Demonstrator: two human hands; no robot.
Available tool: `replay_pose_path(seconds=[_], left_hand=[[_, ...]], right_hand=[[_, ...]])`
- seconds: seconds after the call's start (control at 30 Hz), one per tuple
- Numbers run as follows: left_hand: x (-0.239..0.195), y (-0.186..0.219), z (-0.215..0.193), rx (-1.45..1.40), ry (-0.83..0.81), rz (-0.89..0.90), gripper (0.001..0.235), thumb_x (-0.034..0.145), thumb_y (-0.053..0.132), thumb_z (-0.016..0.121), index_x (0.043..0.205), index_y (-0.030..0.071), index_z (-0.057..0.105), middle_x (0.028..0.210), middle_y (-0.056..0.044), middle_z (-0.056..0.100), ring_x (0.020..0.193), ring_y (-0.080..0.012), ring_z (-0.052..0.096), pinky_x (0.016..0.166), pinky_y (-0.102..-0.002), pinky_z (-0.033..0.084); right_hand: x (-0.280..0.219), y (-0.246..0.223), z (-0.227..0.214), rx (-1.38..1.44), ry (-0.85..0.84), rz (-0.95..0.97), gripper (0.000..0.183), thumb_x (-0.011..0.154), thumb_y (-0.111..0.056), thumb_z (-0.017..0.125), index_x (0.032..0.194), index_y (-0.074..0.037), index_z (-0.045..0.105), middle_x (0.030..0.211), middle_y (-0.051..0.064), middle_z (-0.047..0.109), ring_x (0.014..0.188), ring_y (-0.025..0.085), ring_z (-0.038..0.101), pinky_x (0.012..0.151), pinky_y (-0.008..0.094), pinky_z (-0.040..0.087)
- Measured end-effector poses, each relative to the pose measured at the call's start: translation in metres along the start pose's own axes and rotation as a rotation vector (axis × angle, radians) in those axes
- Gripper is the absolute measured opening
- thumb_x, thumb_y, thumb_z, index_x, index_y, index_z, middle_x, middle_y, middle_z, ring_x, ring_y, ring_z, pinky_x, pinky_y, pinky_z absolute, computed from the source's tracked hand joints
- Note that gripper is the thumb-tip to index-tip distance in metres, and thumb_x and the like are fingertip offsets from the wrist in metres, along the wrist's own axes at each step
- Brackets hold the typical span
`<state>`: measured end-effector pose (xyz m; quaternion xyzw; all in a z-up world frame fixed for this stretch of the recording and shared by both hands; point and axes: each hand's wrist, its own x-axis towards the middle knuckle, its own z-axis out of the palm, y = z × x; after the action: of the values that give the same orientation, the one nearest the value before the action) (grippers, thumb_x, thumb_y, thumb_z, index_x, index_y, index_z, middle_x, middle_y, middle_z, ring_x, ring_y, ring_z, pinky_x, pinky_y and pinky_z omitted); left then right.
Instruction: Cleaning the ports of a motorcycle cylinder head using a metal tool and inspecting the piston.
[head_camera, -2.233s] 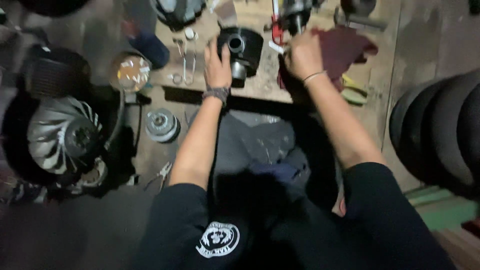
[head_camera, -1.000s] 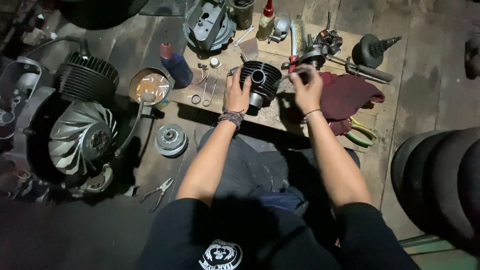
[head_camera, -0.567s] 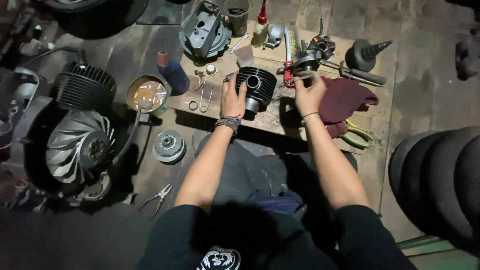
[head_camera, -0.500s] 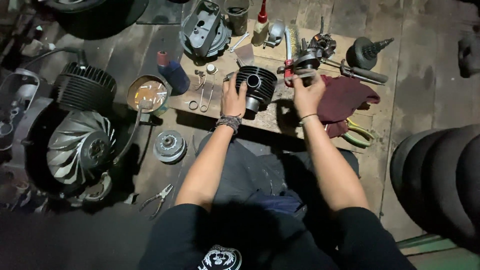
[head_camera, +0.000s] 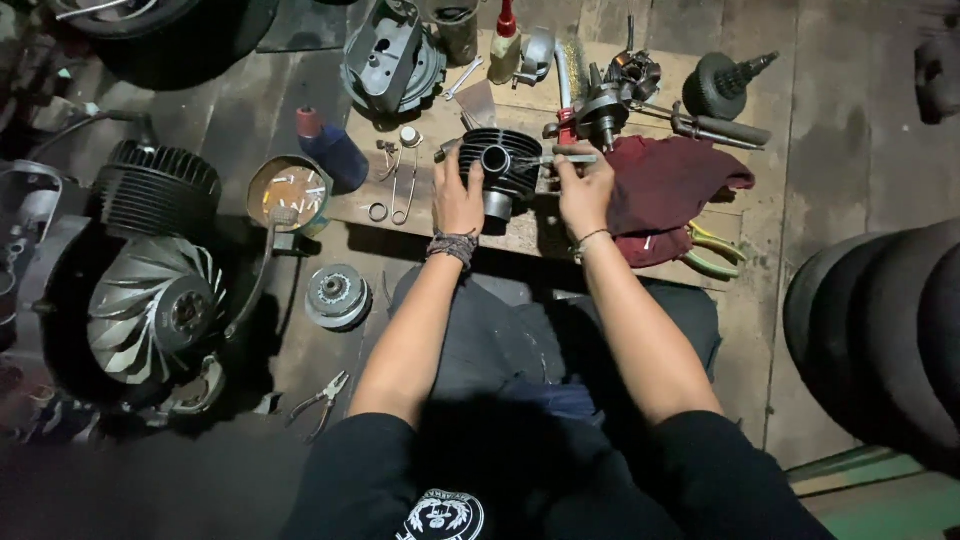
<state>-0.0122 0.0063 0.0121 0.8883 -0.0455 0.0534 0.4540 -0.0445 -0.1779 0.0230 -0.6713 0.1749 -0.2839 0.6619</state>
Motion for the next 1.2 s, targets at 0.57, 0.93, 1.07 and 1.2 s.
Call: replay_pose_path(seconds=[0.57,0.93,1.07,1.2], left_hand=[[0.070,0.024,-0.035,0.301,-0.205,0.770,0.115,0.046,0.071,0.094,0.141,0.019,0.056,0.120,-0.007,0.066,0.111,-0.0324,0.067,0.097,-0.043,0.053],[0.059,0.027,-0.037,0.343,-0.195,0.713,0.109,0.043,0.064,0.096,0.134,0.018,0.056,0.110,-0.006,0.063,0.103,-0.0319,0.068,0.091,-0.045,0.058],[0.059,0.028,-0.036,0.332,-0.148,0.696,0.108,0.042,0.063,0.096,0.132,0.018,0.056,0.109,-0.006,0.062,0.101,-0.0323,0.068,0.090,-0.046,0.057],[0.061,0.020,-0.022,0.385,-0.097,0.698,0.110,0.041,0.067,0.094,0.132,0.018,0.056,0.109,-0.004,0.061,0.101,-0.0301,0.068,0.088,-0.045,0.058]], right_hand=[[0.006,0.015,-0.046,-0.239,-0.059,-0.101,0.015,0.084,0.001,0.074,0.096,-0.008,0.078,0.091,0.013,0.076,0.099,0.028,0.073,0.092,0.042,0.053],[-0.007,0.032,-0.023,-0.049,-0.032,0.290,0.015,0.087,-0.017,0.077,0.098,-0.006,0.076,0.081,0.011,0.072,0.064,0.025,0.067,0.040,0.053,0.056],[0.002,0.019,-0.035,-0.383,0.021,-0.054,0.020,0.084,-0.006,0.068,0.092,-0.018,0.082,0.082,0.007,0.076,0.084,0.022,0.073,0.074,0.038,0.057],[-0.009,-0.030,-0.014,-0.050,0.047,-0.085,0.015,0.086,0.000,0.071,0.100,-0.001,0.077,0.095,0.017,0.076,0.094,0.021,0.068,0.087,0.039,0.055]])
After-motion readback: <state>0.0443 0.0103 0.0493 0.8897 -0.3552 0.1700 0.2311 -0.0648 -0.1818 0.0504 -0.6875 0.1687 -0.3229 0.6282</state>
